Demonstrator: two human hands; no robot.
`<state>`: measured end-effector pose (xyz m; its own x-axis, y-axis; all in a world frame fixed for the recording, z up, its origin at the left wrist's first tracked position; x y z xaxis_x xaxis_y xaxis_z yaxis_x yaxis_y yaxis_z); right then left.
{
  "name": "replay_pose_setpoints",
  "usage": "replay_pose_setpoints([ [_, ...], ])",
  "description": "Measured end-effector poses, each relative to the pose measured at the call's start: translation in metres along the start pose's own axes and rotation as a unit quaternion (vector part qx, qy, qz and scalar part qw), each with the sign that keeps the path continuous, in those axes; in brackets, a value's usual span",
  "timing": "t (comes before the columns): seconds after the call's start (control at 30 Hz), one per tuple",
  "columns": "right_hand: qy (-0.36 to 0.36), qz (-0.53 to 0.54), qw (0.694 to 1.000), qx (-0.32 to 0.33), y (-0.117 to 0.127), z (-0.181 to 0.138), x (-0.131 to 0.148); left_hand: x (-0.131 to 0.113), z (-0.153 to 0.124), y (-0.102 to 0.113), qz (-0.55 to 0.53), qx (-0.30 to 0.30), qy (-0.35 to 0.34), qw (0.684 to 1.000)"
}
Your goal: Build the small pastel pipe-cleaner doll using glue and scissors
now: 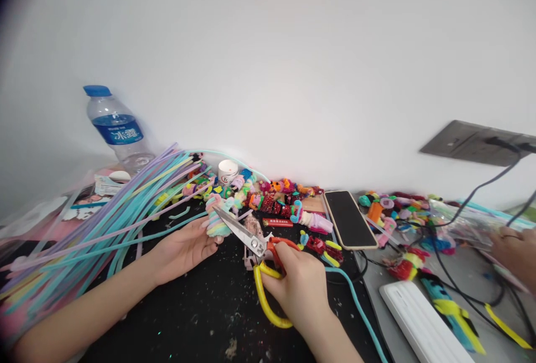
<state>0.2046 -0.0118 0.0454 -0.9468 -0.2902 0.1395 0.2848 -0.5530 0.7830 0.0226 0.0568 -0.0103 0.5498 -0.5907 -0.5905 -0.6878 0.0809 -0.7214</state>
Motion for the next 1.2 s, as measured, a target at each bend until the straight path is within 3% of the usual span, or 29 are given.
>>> replay_pose_setpoints([
  [0.2, -0.067, 0.03, 0.997, -0.018, 0.005, 0.0, -0.01, -0.008, -0.001, 0.0, -0.015, -0.03, -0.031, 0.999],
  [0.3, -0.06, 0.038, 0.997, 0.003, 0.005, 0.001, -0.005, -0.017, 0.001, 0.005, -0.029, -0.071, -0.086, 0.993],
  [0.5, 0.0, 0.062, 0.984, 0.168, -0.01, -0.005, 0.023, -0.041, 0.001, 0.025, 0.042, -0.206, -0.28, 0.937],
  [0.67, 0.012, 0.081, 0.961, 0.263, -0.019, -0.012, 0.037, -0.05, -0.005, 0.02, 0.167, -0.219, -0.367, 0.889],
  [0.87, -0.009, 0.152, 0.944, 0.291, -0.021, -0.017, 0.041, -0.048, -0.004, 0.014, 0.222, -0.205, -0.357, 0.884],
  [1.07, 0.001, 0.22, 0.937, 0.273, -0.023, -0.024, 0.051, -0.055, -0.012, 0.009, 0.264, -0.216, -0.402, 0.849],
  [1.2, -0.02, 0.272, 0.941, 0.2, -0.016, -0.02, 0.048, -0.04, -0.009, 0.002, 0.254, -0.178, -0.342, 0.887],
])
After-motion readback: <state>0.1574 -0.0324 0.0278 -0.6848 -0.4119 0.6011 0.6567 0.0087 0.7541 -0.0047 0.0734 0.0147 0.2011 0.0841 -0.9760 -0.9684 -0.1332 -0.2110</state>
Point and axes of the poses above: each hand's wrist, its own z-axis towards the middle knuckle, its own y-axis out of the back of the hand, x = y × z, the point moved 6 cm from there along z, towards the middle knuckle, and after that the axes turned 10 degrees about -x, right-handed, at the moved point
